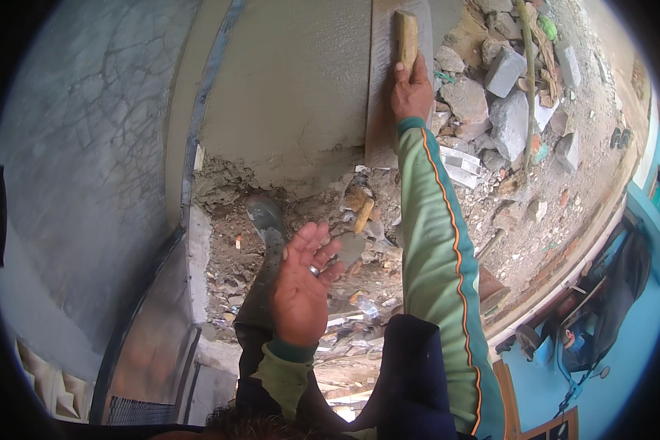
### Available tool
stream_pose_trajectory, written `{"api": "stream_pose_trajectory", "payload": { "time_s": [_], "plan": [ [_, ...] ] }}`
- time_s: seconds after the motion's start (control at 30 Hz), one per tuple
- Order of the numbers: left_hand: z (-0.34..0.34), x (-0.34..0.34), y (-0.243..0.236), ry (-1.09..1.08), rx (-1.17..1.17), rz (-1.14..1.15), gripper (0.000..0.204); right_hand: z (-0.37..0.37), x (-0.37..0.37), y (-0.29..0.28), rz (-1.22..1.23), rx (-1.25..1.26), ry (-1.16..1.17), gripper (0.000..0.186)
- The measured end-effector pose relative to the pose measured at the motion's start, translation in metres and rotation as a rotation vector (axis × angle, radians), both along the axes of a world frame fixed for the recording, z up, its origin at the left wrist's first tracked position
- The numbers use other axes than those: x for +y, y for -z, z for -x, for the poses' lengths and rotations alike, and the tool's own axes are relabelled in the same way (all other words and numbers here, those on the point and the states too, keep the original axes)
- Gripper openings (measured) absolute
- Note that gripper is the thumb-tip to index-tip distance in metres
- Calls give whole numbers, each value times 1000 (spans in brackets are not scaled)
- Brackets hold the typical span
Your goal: The person spreads wet cement on a floor using a trowel and then smooths the surface with a wooden float. The person works on a section of the floor, moving debris aside and leveling the material.
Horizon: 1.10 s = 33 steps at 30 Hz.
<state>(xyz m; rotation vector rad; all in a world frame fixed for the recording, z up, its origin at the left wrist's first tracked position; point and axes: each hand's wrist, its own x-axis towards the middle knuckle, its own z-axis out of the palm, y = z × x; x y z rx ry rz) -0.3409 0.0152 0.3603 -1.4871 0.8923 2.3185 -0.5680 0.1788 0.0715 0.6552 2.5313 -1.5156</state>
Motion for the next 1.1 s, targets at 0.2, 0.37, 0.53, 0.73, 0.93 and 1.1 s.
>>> {"api": "stream_pose_trajectory", "payload": {
  "time_s": [0.2,0.37,0.53,0.73,0.93,1.1],
  "plan": [
    [6,-5,-2,-8,2,-11,57,-36,54,-2,87,22,222,55],
    [7,-7,-4,2,23,-16,59,-97,84,-12,120,50,477,43],
    [5,-5,-3,15,12,10,59,-139,87,-42,677,-126,596,32],
    [3,9,0,40,35,10,58,-69,112,-27,906,-211,550,37],
    [-2,19,2,72,35,26,58,15,115,-22,1001,-244,385,38],
    [-7,23,6,84,20,31,58,-32,79,-32,1007,-380,373,34]
  ]
}}
